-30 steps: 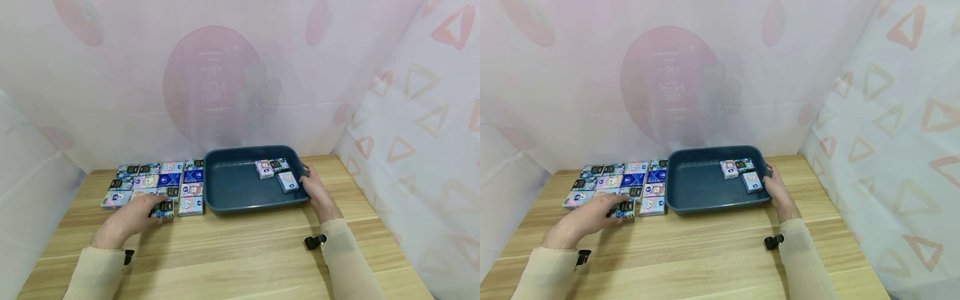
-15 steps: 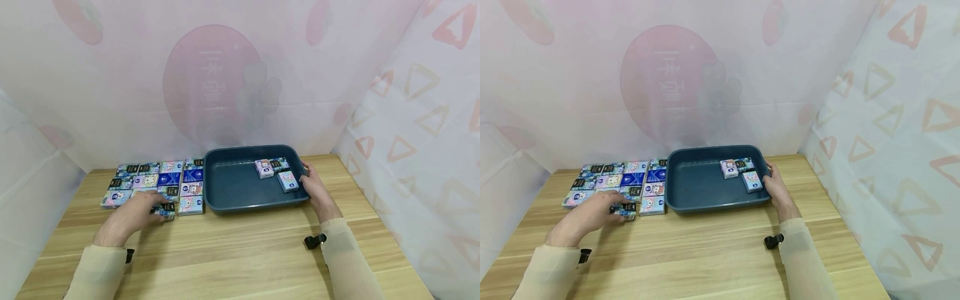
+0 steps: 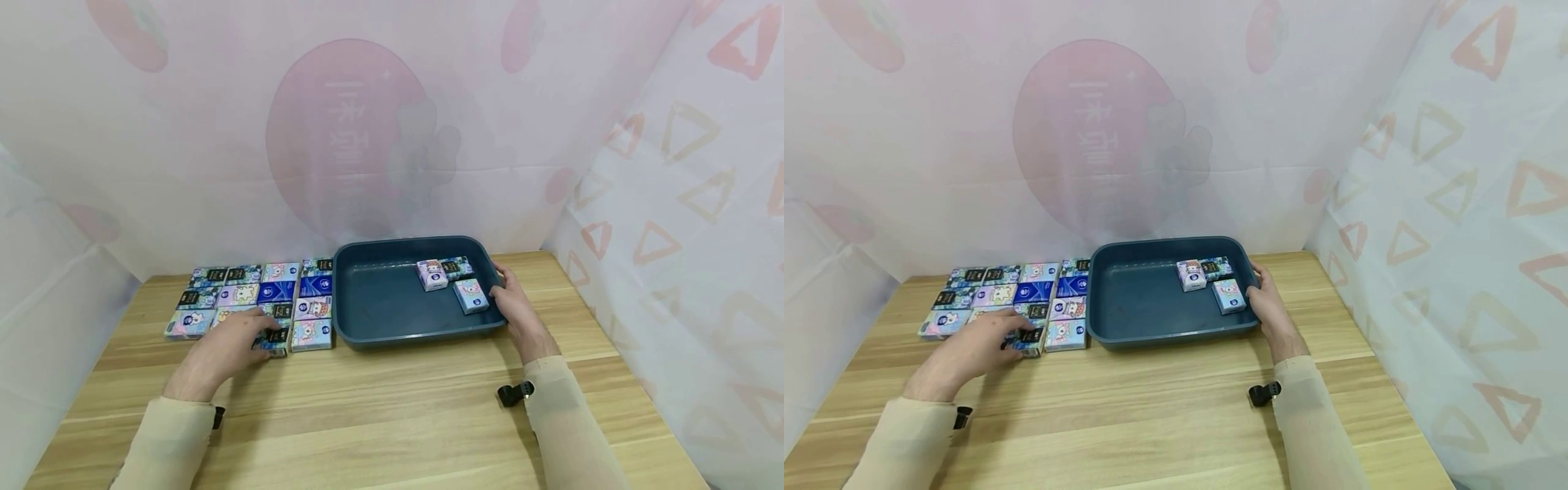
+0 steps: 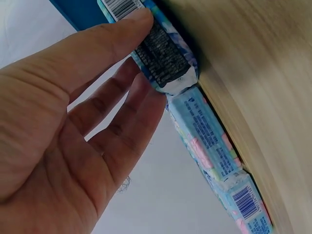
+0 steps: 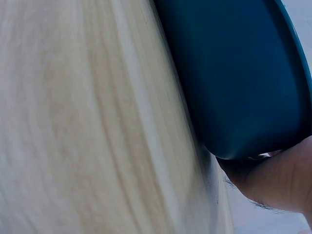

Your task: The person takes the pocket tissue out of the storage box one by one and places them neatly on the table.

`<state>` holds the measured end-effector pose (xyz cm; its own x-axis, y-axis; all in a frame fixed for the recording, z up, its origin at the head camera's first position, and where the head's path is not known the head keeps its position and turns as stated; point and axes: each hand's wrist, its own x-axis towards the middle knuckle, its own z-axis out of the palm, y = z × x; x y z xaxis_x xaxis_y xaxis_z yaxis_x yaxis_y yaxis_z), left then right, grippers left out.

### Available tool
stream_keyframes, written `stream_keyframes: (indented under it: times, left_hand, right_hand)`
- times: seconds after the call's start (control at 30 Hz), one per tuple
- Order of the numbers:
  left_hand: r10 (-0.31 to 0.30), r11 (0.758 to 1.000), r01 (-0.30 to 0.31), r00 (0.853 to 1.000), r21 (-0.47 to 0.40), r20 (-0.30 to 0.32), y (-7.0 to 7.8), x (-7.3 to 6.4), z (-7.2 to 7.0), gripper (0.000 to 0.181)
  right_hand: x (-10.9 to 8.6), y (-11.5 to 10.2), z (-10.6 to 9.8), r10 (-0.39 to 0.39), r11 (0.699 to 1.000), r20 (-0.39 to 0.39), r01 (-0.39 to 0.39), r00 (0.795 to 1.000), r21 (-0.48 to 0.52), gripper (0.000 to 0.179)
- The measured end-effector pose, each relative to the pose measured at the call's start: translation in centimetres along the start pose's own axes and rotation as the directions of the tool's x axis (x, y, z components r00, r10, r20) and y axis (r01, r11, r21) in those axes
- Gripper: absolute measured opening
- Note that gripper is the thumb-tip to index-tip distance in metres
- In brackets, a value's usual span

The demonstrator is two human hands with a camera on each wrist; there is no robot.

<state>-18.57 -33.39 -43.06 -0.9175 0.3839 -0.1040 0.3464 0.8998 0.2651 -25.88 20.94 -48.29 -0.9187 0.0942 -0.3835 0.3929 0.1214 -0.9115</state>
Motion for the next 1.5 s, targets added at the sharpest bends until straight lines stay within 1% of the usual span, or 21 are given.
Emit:
stream_keyframes:
  times: [0.43,0.63,0.73,0.83,0.97,1.07,1.3,1.5]
  left_hand:
    - [-0.016,0.999,0.016,1.0,0.043,-0.014,0.3,0.6,0.7,0.05]
    - [-0.024,0.998,0.024,1.0,0.053,-0.008,0.8,0.6,0.4,0.049]
    - [-0.012,0.999,0.013,1.0,0.053,-0.025,1.4,0.5,0.1,0.043]
    - [0.01,0.999,-0.006,0.998,0.05,-0.067,2.3,0.3,-0.2,0.037]
    - [0.037,0.998,-0.03,0.99,0.05,-0.138,3.7,0.4,-0.5,0.033]
    - [0.054,0.998,-0.046,0.983,0.053,-0.174,4.6,0.6,-0.5,0.032]
    - [0.1,0.995,-0.094,0.976,0.04,-0.195,5.9,0.9,-0.1,0.029]
    - [0.163,0.986,-0.152,0.961,0.063,-0.225,7.4,1.2,0.6,0.028]
  right_hand:
    - [0.1,0.1,0.0,-0.015,1.0,-0.005,0.015,1.0,0.003,0.08]
    - [0.1,0.2,0.0,-0.008,1.0,-0.004,0.008,1.0,0.003,0.08]
    - [0.2,0.2,-0.1,-0.009,1.0,-0.004,0.009,1.0,0.003,0.079]
    - [0.1,0.2,-0.2,-0.009,1.0,0.0,0.009,1.0,0.003,0.079]
    - [0.1,0.1,-0.2,-0.009,1.0,0.003,0.009,1.0,0.006,0.08]
    - [0.2,0.1,-0.1,-0.008,1.0,0.005,0.008,1.0,0.008,0.08]
    - [0.1,0.1,-0.2,-0.006,1.0,0.007,0.006,1.0,0.006,0.079]
    - [0.2,-0.1,0.0,0.004,1.0,0.001,-0.004,1.0,0.005,0.079]
